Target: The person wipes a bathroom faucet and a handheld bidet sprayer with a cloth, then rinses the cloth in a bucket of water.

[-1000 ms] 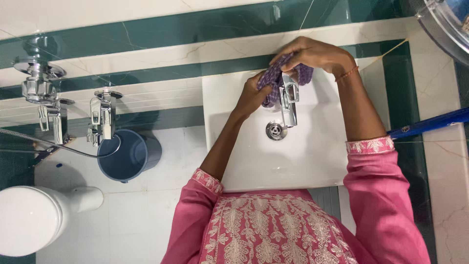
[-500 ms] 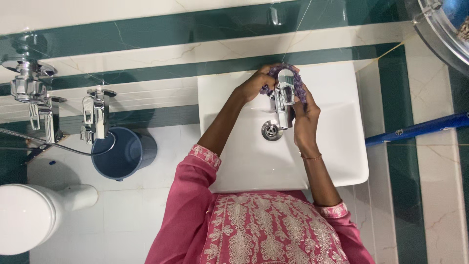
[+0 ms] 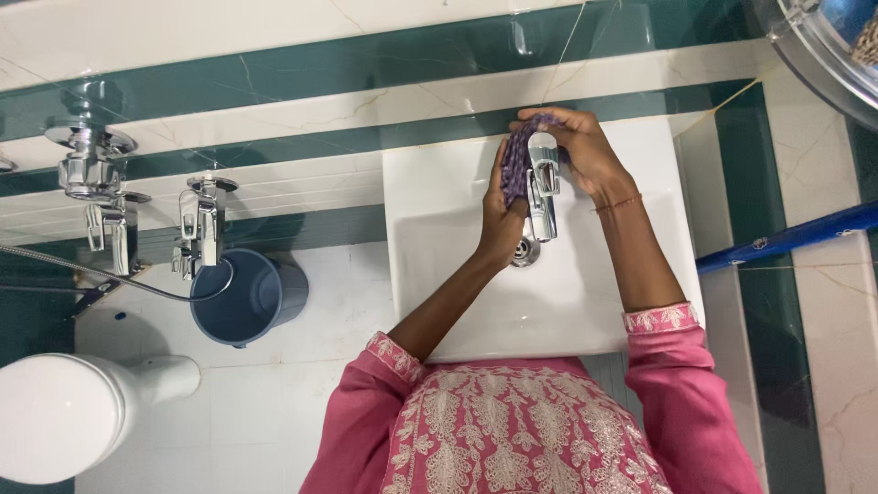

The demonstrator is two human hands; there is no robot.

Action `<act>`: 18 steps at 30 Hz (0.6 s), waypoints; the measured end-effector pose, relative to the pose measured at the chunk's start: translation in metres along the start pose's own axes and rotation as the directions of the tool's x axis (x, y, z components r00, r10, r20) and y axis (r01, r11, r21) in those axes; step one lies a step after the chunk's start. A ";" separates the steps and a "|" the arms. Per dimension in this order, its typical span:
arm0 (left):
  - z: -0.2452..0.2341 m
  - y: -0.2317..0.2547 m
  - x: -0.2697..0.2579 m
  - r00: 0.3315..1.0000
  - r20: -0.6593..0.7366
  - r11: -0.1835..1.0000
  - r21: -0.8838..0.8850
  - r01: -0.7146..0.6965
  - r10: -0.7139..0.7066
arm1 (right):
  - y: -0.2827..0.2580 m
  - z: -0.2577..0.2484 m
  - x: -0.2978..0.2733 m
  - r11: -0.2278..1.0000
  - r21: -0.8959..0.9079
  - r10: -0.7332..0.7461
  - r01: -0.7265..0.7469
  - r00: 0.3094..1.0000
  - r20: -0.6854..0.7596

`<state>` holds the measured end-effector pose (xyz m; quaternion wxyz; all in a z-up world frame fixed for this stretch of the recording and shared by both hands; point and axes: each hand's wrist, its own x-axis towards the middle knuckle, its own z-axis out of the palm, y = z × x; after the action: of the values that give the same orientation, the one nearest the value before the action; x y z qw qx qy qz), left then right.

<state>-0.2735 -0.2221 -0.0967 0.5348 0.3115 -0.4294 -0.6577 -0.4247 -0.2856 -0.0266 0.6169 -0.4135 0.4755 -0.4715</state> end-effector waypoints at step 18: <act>-0.027 0.111 0.106 0.761 0.649 0.994 0.094 -0.061 -0.014 | -0.024 0.010 -0.091 0.910 -0.152 -0.413 0.387 0.880 -0.233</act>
<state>-0.2262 -0.3383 -0.0037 0.3437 0.0882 -0.6269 -0.6935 -0.4285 -0.2010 0.0167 0.4167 -0.4679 0.4798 -0.6142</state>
